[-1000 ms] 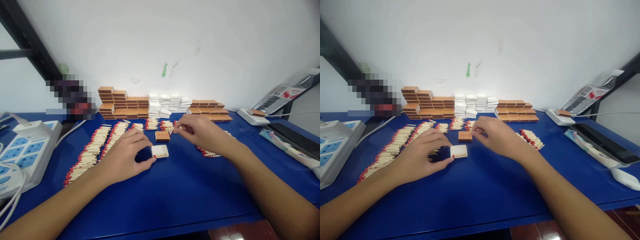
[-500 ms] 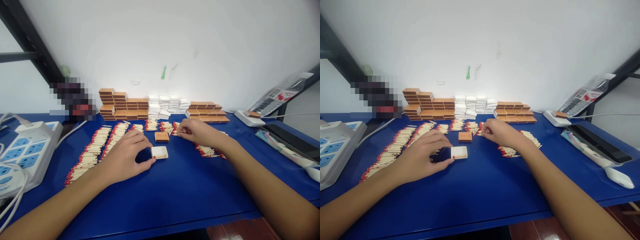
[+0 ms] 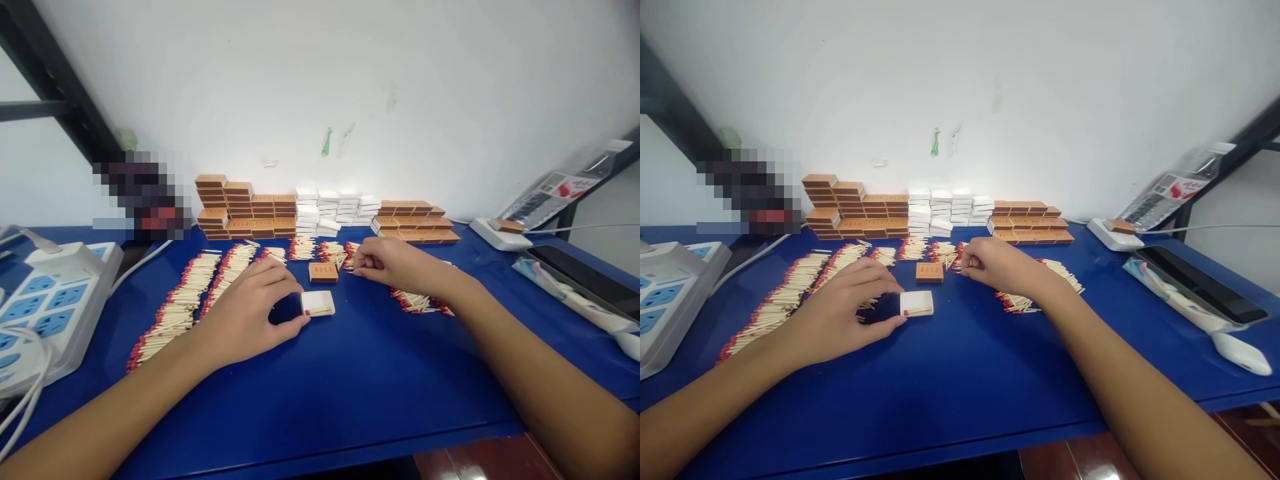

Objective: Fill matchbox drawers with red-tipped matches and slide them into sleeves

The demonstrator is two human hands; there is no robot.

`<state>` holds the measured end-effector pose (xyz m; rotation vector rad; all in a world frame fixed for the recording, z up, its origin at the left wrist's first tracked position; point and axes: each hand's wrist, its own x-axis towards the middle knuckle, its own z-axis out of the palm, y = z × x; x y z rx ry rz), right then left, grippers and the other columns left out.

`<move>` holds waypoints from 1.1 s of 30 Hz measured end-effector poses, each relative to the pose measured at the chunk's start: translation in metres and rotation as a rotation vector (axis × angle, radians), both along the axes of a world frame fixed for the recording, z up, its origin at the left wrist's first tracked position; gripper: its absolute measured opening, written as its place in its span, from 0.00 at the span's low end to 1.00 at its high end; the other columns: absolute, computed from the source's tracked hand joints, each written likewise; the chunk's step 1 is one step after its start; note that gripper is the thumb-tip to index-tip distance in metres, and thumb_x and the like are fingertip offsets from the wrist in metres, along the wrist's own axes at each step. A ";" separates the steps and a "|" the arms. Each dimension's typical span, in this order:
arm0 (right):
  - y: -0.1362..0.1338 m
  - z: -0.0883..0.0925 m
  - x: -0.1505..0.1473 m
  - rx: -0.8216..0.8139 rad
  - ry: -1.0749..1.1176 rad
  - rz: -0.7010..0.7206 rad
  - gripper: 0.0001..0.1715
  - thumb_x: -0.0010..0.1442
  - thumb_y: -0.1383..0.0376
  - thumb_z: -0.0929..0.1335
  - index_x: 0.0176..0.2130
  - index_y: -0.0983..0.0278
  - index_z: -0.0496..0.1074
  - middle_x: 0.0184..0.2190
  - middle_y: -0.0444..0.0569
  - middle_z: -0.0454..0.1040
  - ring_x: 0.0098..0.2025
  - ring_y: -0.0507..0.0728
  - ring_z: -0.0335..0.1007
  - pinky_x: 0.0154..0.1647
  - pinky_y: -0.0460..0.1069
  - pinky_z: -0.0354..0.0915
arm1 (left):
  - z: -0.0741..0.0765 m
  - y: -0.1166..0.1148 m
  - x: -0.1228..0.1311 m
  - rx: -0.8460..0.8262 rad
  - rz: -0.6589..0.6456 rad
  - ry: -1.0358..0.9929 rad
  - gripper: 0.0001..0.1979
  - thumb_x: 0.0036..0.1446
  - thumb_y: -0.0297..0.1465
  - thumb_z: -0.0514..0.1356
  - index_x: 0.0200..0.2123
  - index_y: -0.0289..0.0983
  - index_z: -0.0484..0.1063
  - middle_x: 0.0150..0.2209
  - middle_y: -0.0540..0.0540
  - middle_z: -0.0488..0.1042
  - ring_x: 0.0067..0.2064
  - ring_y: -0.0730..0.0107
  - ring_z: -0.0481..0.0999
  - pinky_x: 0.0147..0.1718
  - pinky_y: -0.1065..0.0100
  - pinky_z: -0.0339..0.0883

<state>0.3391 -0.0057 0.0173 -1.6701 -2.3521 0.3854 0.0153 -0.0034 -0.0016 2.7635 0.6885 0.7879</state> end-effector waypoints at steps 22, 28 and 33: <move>-0.005 0.003 -0.003 -0.032 -0.016 0.023 0.08 0.66 0.59 0.69 0.36 0.60 0.75 0.31 0.47 0.74 0.31 0.57 0.67 0.32 0.52 0.59 | 0.000 0.000 -0.001 -0.006 0.003 0.009 0.09 0.68 0.37 0.67 0.46 0.40 0.81 0.44 0.43 0.82 0.51 0.55 0.77 0.56 0.50 0.73; -0.005 0.003 -0.002 -0.053 -0.027 0.011 0.11 0.66 0.56 0.71 0.37 0.60 0.76 0.31 0.47 0.75 0.31 0.56 0.66 0.31 0.52 0.58 | 0.000 0.000 0.000 0.001 -0.002 0.003 0.09 0.68 0.37 0.67 0.46 0.40 0.81 0.43 0.43 0.82 0.50 0.55 0.78 0.55 0.50 0.73; -0.004 0.003 -0.002 -0.105 -0.045 -0.021 0.11 0.68 0.57 0.69 0.35 0.60 0.75 0.29 0.46 0.74 0.29 0.56 0.65 0.31 0.52 0.57 | -0.001 0.000 0.000 0.001 -0.003 0.004 0.09 0.68 0.36 0.68 0.46 0.38 0.81 0.43 0.43 0.82 0.50 0.55 0.77 0.54 0.52 0.73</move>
